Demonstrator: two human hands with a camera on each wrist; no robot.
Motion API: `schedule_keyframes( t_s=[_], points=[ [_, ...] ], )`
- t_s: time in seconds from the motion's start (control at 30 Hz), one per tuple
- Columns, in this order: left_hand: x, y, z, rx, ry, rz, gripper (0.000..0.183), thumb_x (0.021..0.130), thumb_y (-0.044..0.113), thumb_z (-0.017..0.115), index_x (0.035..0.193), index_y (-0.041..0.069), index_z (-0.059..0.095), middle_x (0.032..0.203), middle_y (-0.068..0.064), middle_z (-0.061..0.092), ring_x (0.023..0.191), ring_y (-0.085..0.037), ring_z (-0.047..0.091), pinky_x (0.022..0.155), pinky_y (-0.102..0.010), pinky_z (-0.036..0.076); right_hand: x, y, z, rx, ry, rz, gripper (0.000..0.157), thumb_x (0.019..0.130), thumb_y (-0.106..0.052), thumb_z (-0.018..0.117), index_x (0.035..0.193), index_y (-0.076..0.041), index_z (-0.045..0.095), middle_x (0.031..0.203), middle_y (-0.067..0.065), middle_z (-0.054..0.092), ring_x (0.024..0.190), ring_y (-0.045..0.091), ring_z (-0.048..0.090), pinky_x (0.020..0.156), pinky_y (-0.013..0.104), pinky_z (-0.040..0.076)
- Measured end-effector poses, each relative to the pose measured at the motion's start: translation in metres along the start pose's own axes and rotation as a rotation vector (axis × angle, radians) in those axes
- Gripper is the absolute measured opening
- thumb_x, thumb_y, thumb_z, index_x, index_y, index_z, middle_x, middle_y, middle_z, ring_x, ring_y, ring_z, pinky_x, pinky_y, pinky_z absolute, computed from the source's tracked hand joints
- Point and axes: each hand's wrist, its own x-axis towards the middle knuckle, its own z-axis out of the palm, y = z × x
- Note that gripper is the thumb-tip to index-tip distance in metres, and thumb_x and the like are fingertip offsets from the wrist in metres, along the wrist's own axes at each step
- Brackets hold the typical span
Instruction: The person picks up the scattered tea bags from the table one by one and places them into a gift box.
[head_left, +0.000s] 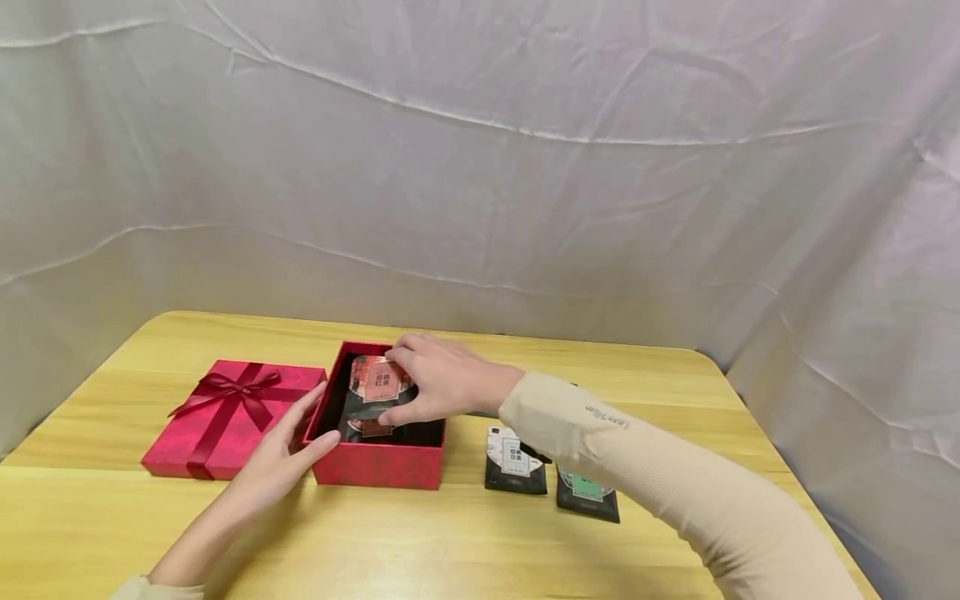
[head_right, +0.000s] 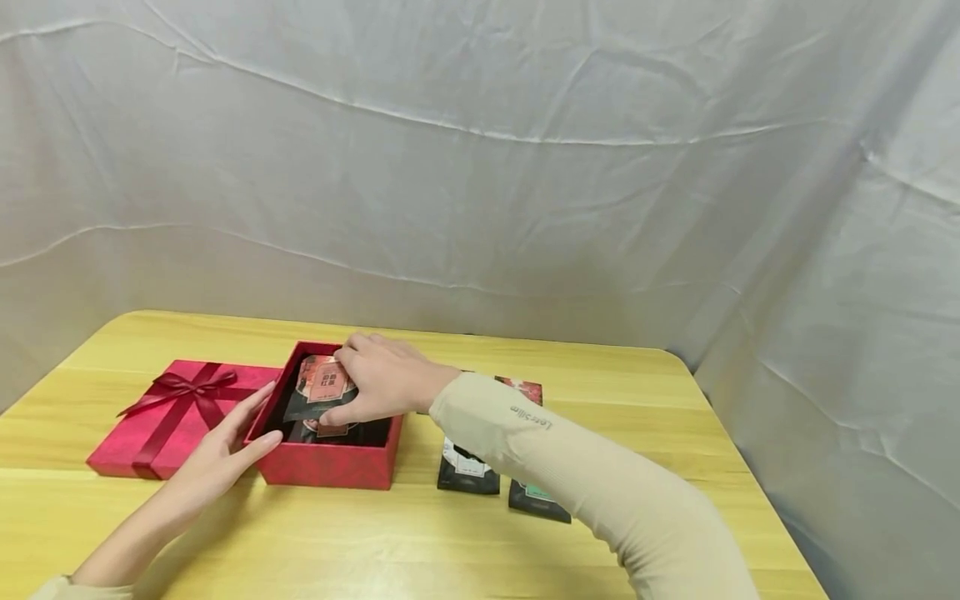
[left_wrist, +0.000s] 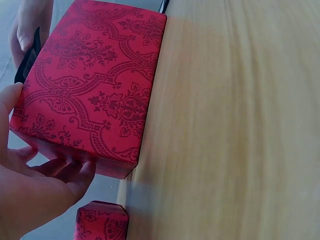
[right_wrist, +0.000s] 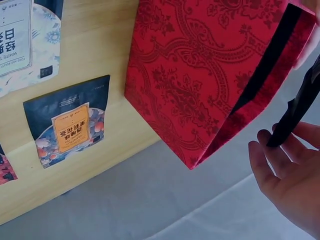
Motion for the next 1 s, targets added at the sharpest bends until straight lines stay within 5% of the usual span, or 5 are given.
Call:
schedule_keyframes(
  t_s=[0.4,0.77,1.0],
  points=[
    [0.001,0.000,0.000,-0.005,0.004,0.006,0.071,0.099,0.024,0.056,0.155,0.009,0.016,0.150,-0.027,0.028,0.130,-0.045,0.039,0.101,-0.061,0.033,0.002,0.003,0.001,0.007,-0.024,0.045,0.073,0.083,-0.058,0.065,0.134,-0.007,0.054,0.129,0.004,0.051,0.102,0.013,0.051,0.082,0.028,0.045],
    [0.002,0.001,0.002,-0.011,0.002,0.003,0.071,0.099,0.025,0.056,0.155,0.010,0.016,0.150,-0.027,0.030,0.129,-0.044,0.040,0.100,-0.060,0.034,0.004,0.003,0.006,-0.002,-0.034,0.052,0.079,0.085,-0.060,0.062,0.146,-0.013,0.044,0.133,0.005,0.048,0.110,0.015,0.049,0.089,0.029,0.044],
    [0.002,0.002,0.004,-0.017,0.004,0.002,0.071,0.098,0.024,0.058,0.155,0.009,0.018,0.151,-0.026,0.028,0.133,-0.044,0.033,0.103,-0.062,0.030,0.005,0.006,0.010,-0.023,-0.038,0.035,0.080,0.087,-0.062,0.058,0.148,-0.013,0.039,0.146,0.010,0.040,0.130,0.024,0.042,0.105,0.036,0.036]
  ],
)
